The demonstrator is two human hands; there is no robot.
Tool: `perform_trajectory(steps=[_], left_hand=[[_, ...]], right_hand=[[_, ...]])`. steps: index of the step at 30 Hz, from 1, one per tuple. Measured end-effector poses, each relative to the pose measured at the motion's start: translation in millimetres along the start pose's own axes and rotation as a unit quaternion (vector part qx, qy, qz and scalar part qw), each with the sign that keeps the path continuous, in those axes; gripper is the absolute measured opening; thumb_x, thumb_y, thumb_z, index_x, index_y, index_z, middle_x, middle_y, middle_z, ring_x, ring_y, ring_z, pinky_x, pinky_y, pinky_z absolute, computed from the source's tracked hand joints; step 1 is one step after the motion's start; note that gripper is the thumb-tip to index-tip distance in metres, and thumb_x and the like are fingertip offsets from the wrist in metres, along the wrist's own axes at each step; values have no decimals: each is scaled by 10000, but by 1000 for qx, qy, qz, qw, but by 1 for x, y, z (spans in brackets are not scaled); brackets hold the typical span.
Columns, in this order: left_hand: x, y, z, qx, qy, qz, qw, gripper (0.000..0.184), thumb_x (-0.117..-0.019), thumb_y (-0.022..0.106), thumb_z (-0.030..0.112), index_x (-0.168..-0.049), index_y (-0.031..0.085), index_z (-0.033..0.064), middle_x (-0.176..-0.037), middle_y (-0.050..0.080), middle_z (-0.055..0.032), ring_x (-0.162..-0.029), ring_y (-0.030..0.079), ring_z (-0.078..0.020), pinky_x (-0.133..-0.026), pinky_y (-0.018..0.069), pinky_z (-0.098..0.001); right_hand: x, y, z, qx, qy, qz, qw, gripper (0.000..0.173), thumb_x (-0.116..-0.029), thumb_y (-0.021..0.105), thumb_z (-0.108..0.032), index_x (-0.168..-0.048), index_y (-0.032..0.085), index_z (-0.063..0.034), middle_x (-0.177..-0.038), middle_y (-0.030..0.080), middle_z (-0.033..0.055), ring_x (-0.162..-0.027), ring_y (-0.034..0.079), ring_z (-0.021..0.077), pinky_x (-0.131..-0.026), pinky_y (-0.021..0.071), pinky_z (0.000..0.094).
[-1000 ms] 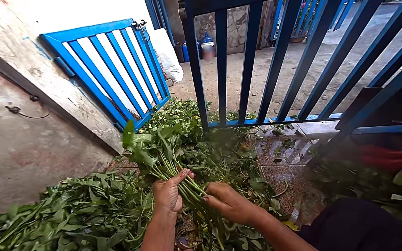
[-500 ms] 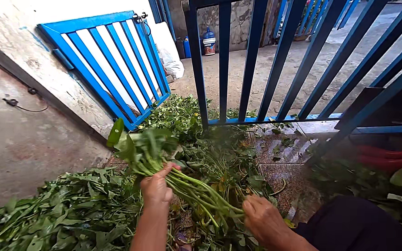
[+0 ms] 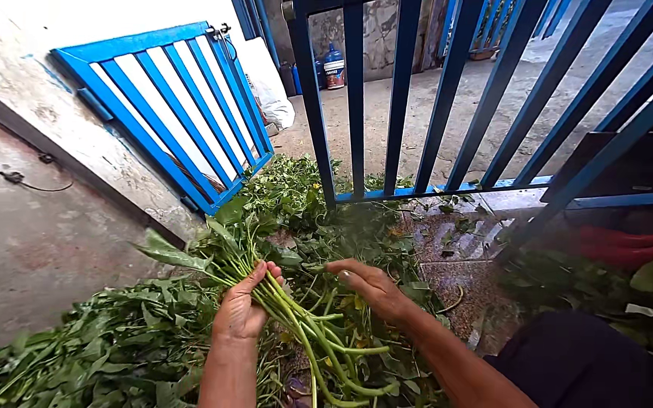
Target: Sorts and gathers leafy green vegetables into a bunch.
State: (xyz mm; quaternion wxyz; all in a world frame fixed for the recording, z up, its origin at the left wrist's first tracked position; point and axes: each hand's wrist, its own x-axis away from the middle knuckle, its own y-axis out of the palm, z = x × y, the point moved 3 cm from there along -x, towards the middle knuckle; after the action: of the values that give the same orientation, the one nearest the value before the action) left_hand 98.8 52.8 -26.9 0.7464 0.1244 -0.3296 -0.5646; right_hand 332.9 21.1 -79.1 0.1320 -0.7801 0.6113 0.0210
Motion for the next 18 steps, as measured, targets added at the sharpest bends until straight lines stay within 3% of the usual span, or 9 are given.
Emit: perform_trajectory(steps=[3, 5, 7, 8, 9, 11, 13, 15, 18], left_hand=[[-3, 2, -4, 26, -4, 18, 1000, 122, -1032, 533, 61, -1026, 638, 0, -847, 713, -104, -719, 722, -179, -656, 635, -317], [-8, -2, 1, 41, 21, 55, 997, 95, -1034, 531, 64, -1053, 612, 17, -852, 709, -91, -734, 721, -175, -671, 634, -318], [-15, -11, 6, 53, 47, 95, 993, 75, -1024, 549, 55, -1077, 592, 26, -856, 700, -85, -750, 714, -172, -702, 632, -326], [-16, -15, 8, 58, 58, 112, 990, 73, -1019, 556, 53, -1079, 586, 24, -856, 696, -83, -756, 712, -174, -716, 630, -332], [-17, -18, 8, 62, 67, 130, 987, 67, -1018, 558, 54, -1072, 584, 25, -850, 691, -79, -758, 708, -173, -723, 628, -334], [-18, -21, 10, 63, 84, 158, 982, 62, -1020, 555, 55, -1069, 579, 23, -839, 679, -80, -751, 699, -172, -714, 625, -334], [-19, -23, 10, 63, 99, 173, 978, 81, -1024, 551, 54, -1091, 565, 10, -842, 668, -92, -744, 692, -177, -704, 622, -335], [-21, -26, 11, 58, 112, 183, 975, 77, -1028, 550, 58, -1093, 561, 17, -835, 664, -87, -737, 693, -170, -699, 627, -328], [-22, -30, 12, 49, 128, 184, 973, 75, -1038, 542, 76, -1085, 568, 24, -843, 664, -81, -755, 688, -170, -703, 618, -330]], right_hand=[[-20, 29, -1, 20, 11, -179, 984, 717, -1010, 370, -641, -1291, 695, -67, -1529, 513, 123, -1452, 426, 264, -1201, 319, 528], [-12, 47, 16, 1, 41, -269, 962, 862, -1001, 269, -709, -1394, 596, -15, -1519, 509, 177, -1477, 384, 303, -1231, 182, 619], [12, 58, 27, -118, 103, -294, 943, 874, -1006, 146, -718, -1392, 546, -44, -1342, 622, 79, -1280, 555, 131, -1141, 410, 421], [22, 65, 35, -202, 127, -300, 924, 874, -996, 102, -726, -1355, 542, -61, -1214, 658, 50, -1126, 624, 116, -1007, 510, 372], [33, 71, 45, -273, 154, -298, 901, 930, -947, 162, -825, -1308, 577, -75, -1121, 697, 50, -1017, 674, 150, -914, 563, 385], [51, 73, 56, -356, 181, -309, 863, 783, -953, 306, -804, -1216, 613, -132, -1039, 694, 38, -926, 678, 173, -853, 574, 392], [63, 66, 57, -395, 175, -306, 848, 593, -991, 498, -640, -1224, 620, -110, -987, 697, 63, -872, 687, 189, -827, 585, 385], [72, 54, 56, -392, 159, -304, 854, 426, -1044, 536, -403, -1315, 574, -76, -977, 690, 89, -838, 688, 197, -806, 593, 391], [82, 37, 60, -307, 209, -257, 892, 319, -1070, 513, -342, -1236, 598, -83, -834, 649, 33, -697, 643, 141, -695, 581, 341]])
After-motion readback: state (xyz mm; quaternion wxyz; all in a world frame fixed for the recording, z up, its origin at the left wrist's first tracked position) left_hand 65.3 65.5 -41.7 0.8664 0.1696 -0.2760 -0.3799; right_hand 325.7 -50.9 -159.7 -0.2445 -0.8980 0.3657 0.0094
